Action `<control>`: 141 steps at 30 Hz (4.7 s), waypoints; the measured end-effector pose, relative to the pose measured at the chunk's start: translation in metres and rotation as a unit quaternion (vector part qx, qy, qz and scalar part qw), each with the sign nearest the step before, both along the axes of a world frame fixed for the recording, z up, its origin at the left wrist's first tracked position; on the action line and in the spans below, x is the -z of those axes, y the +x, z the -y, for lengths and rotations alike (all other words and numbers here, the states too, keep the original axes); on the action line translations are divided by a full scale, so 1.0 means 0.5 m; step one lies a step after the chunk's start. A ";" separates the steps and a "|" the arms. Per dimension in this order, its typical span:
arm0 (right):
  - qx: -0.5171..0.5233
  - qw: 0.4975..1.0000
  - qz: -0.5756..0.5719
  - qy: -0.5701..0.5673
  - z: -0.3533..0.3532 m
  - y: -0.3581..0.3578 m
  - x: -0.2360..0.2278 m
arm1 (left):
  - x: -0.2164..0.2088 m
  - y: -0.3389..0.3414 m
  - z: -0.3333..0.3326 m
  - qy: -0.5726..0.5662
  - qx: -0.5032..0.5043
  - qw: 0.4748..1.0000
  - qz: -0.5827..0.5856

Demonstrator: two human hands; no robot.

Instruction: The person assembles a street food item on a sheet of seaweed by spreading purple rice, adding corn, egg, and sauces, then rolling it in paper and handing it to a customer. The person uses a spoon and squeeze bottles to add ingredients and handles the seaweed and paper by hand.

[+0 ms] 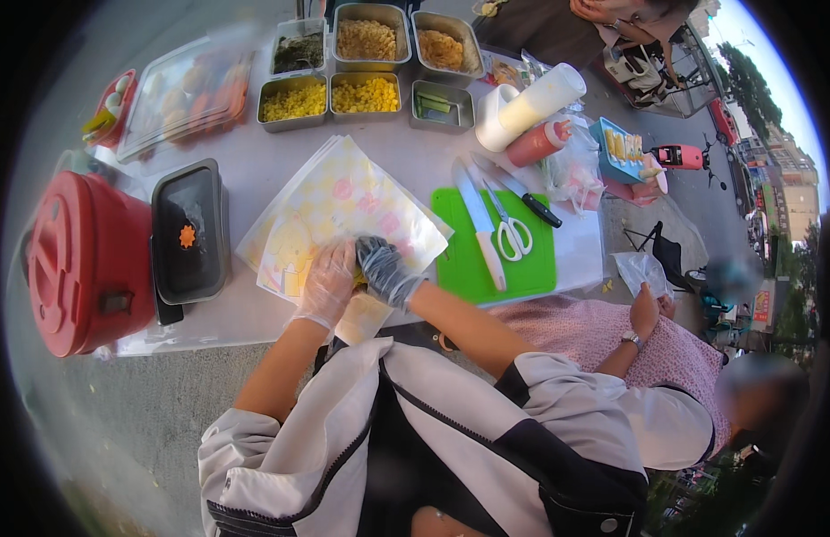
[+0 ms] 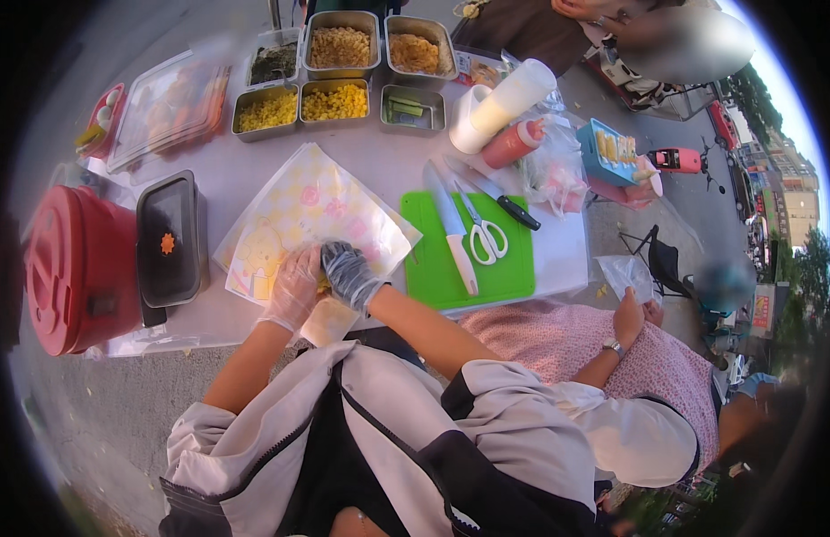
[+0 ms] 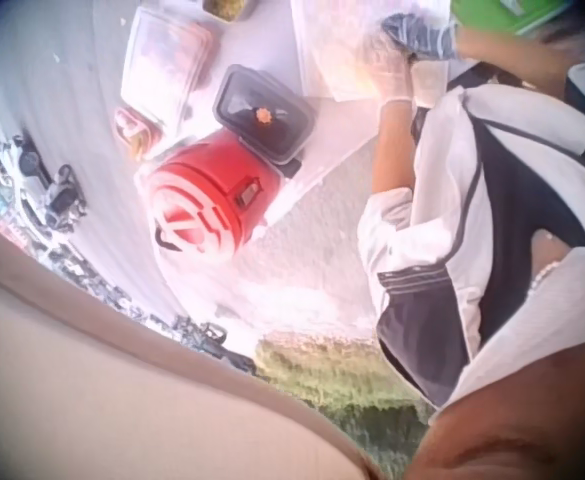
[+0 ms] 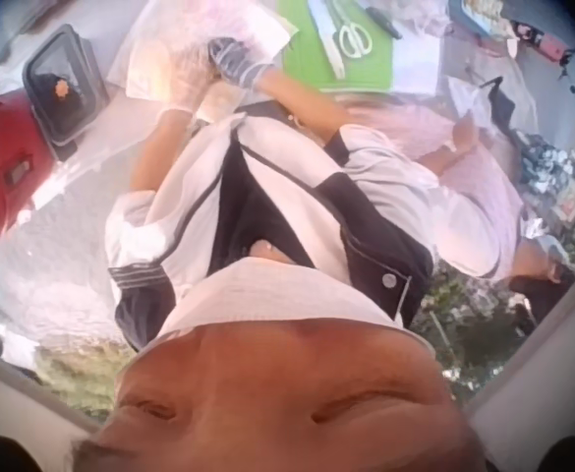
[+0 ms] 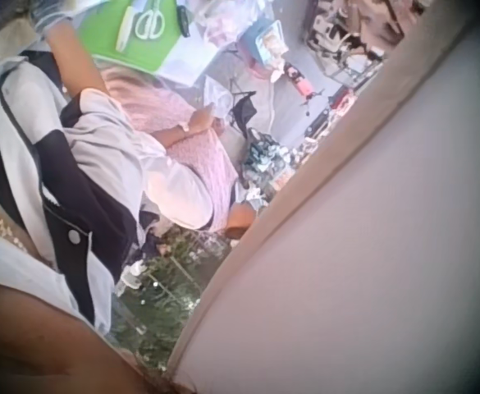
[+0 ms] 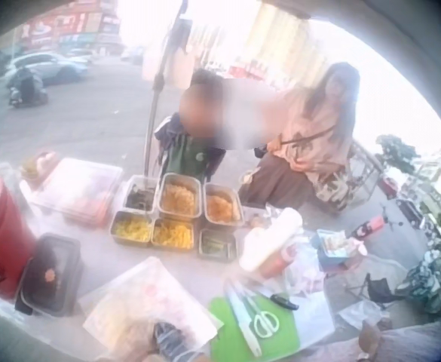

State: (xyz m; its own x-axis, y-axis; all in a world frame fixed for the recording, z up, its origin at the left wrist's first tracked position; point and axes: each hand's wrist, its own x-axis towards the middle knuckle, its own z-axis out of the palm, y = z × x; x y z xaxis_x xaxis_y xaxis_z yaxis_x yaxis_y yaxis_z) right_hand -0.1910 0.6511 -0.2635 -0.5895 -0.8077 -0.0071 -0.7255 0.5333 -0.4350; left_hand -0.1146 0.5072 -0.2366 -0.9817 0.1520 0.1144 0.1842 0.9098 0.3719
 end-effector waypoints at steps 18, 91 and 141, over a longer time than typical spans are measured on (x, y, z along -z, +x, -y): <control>-0.124 0.972 0.059 0.192 0.048 -0.104 -0.055 | 0.043 -0.063 0.003 -0.151 -0.038 0.987 0.030; 0.223 0.905 0.064 -0.357 0.071 -0.134 0.018 | 0.045 -0.002 0.012 0.518 -0.489 0.700 -0.050; 0.145 0.956 0.099 -0.236 0.114 -0.386 -0.006 | 0.038 -0.197 0.031 -0.054 0.029 0.994 -0.085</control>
State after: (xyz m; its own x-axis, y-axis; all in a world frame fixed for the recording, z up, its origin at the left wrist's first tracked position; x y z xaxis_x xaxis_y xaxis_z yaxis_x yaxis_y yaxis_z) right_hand -0.3841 0.5939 -0.2607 -0.8141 -0.5511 0.1831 -0.4552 0.4098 -0.7905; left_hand -0.2130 0.4918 -0.2555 -0.9390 0.2275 0.2579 0.2887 0.9291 0.2313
